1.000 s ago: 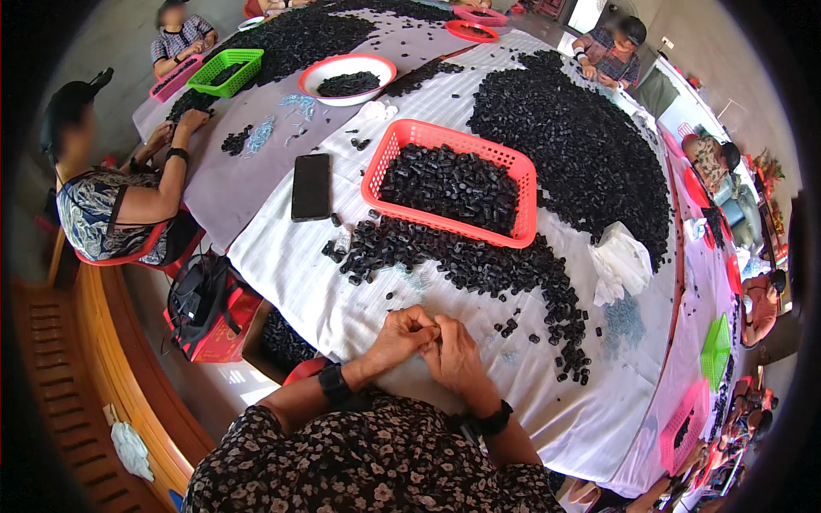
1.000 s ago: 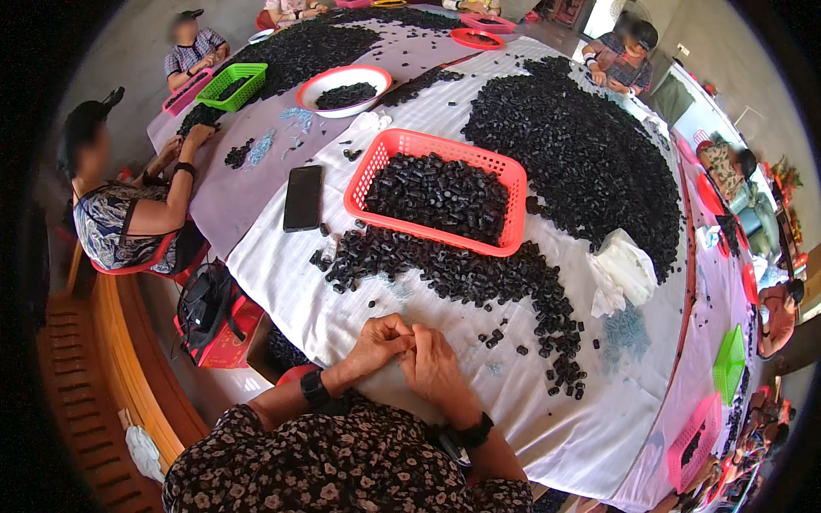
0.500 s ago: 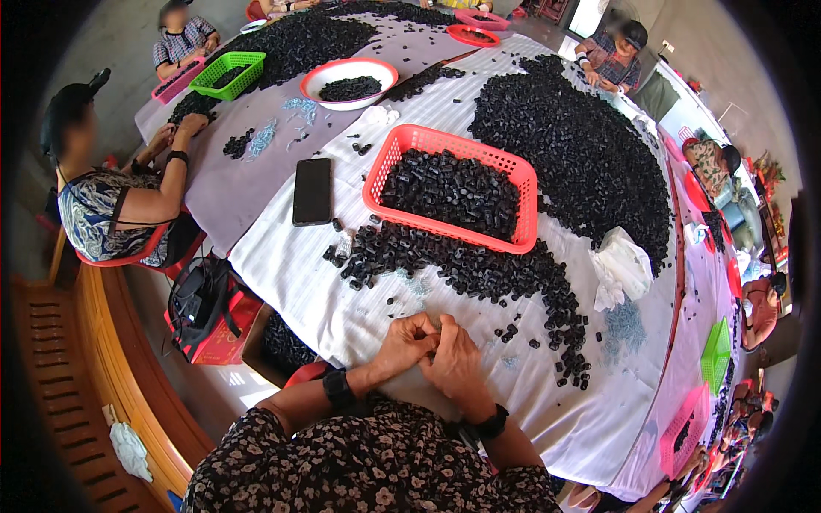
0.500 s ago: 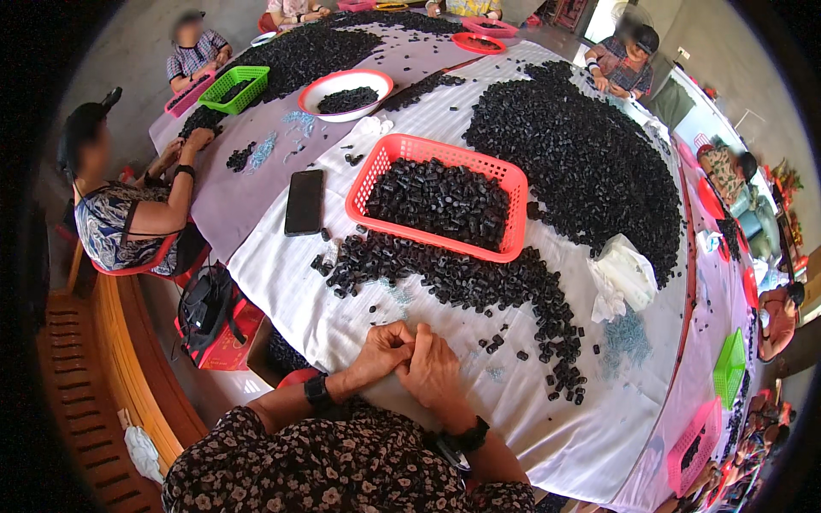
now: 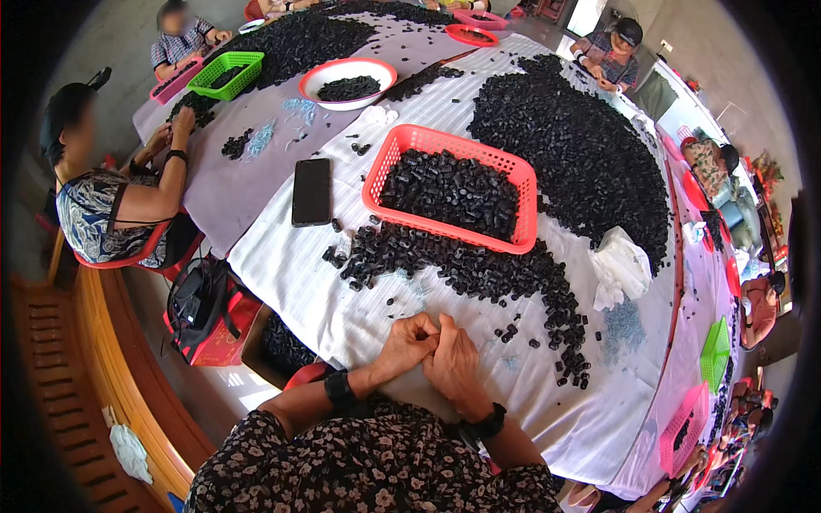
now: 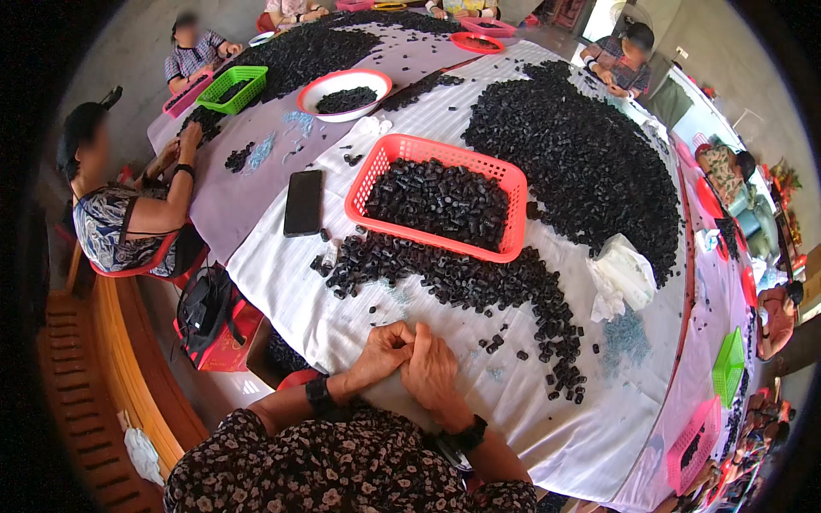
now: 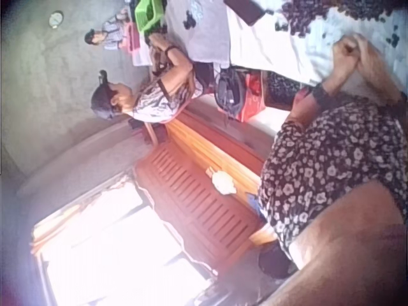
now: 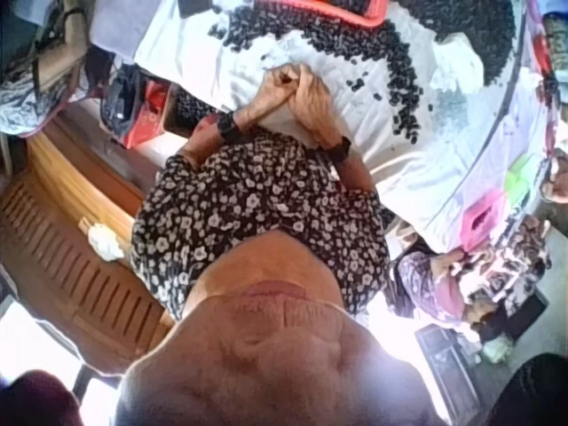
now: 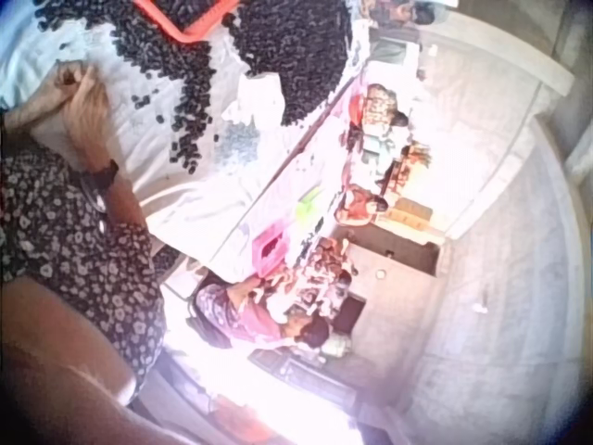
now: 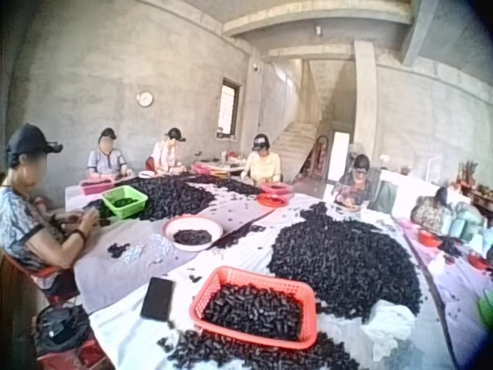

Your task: Sort and inspect small black shoe components at a production table.

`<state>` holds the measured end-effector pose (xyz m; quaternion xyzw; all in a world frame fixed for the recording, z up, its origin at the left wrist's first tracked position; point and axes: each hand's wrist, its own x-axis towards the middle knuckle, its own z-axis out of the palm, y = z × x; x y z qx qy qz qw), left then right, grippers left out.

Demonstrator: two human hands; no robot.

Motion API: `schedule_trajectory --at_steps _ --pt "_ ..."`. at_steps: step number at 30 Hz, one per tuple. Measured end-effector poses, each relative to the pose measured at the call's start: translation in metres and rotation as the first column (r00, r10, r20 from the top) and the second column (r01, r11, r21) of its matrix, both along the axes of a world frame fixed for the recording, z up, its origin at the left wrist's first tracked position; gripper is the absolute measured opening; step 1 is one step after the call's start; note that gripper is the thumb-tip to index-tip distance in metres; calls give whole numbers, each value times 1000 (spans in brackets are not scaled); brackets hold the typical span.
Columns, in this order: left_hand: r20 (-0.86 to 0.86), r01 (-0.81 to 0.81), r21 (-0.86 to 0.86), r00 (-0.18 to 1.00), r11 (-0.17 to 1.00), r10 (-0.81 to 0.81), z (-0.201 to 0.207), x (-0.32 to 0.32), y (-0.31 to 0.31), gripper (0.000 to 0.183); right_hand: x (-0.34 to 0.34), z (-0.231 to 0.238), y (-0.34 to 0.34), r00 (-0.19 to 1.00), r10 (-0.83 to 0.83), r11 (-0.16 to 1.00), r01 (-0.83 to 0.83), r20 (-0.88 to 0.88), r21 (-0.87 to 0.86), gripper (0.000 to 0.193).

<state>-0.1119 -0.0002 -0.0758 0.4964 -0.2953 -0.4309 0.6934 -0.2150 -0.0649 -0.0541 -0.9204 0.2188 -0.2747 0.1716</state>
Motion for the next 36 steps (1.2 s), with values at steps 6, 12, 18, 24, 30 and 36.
schedule_trajectory --at_steps 6,12,18,24,30,36 --pt "52 2 47 999 999 -4 6 1 -1 7 -2 -5 -2 996 13 1000 -15 86 24 57" --pt "-13 -3 67 1000 998 4 7 -1 -3 4 -3 -6 -2 996 14 1000 -16 83 21 57" --pt "114 -60 183 993 981 39 13 -4 -3 9 -4 -10 -1 993 45 999 -44 105 -12 53" --pt "132 -72 168 990 983 49 0 -6 -5 8 -7 -7 -2 996 63 998 -65 60 26 44" --pt "169 -136 158 980 978 109 -3 -9 -6 12 -5 -10 -2 993 76 997 -77 87 5 44" --pt "128 -110 154 988 982 91 1 -7 -6 11 -2 -9 -1 990 32 999 -27 138 -42 45"
